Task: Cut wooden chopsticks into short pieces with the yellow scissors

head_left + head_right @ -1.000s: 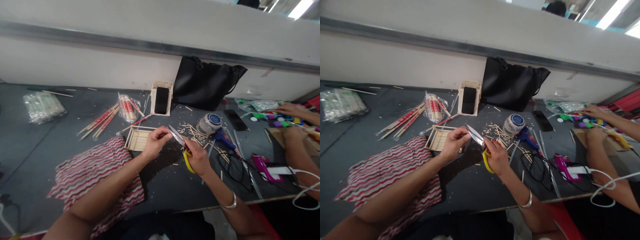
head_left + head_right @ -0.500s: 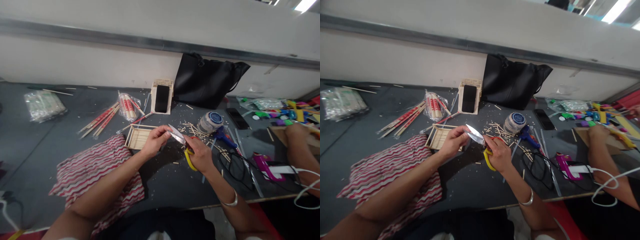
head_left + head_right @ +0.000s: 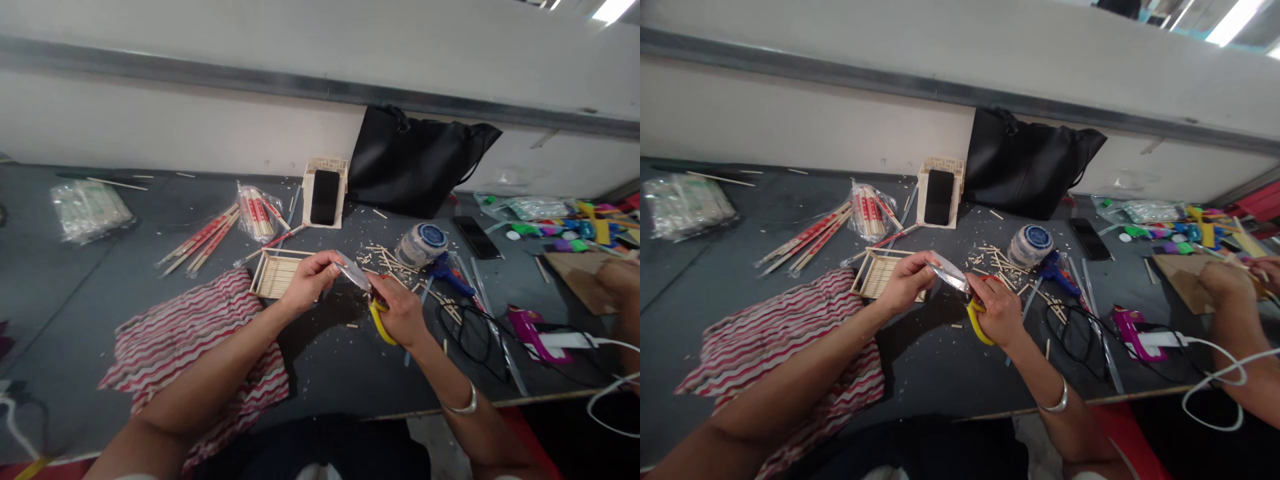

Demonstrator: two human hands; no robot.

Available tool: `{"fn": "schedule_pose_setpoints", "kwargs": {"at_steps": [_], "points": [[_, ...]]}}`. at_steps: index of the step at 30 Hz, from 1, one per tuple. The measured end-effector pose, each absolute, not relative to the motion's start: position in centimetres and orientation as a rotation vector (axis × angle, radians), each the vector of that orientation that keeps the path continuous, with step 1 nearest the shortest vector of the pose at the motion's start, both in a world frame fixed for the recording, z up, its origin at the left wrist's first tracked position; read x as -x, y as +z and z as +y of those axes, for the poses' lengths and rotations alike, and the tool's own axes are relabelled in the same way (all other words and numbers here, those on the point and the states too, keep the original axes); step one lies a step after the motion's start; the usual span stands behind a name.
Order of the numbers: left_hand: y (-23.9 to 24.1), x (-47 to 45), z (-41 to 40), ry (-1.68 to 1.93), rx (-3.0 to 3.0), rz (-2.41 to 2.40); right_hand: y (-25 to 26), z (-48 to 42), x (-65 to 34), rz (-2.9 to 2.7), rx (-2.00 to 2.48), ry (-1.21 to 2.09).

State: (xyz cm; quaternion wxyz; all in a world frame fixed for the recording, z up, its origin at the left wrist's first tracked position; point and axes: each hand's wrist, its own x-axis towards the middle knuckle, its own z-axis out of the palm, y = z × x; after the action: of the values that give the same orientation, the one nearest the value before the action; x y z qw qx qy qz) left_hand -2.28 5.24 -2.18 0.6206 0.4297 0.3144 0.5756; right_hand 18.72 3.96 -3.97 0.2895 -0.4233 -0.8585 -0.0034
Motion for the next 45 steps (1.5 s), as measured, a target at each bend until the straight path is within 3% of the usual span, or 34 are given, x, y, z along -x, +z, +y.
{"fn": "schedule_pose_setpoints", "kwargs": {"at_steps": [14,45], "points": [[-2.67,2.10,5.32,1.301,-0.931,0.685,-4.33,3.90,-18.71,-2.274,1.128,0.147],[-2.20,2.08,5.13,1.298,-0.923,0.762,-3.83,3.52,-18.73,-2.293,1.197,-0.008]]}}
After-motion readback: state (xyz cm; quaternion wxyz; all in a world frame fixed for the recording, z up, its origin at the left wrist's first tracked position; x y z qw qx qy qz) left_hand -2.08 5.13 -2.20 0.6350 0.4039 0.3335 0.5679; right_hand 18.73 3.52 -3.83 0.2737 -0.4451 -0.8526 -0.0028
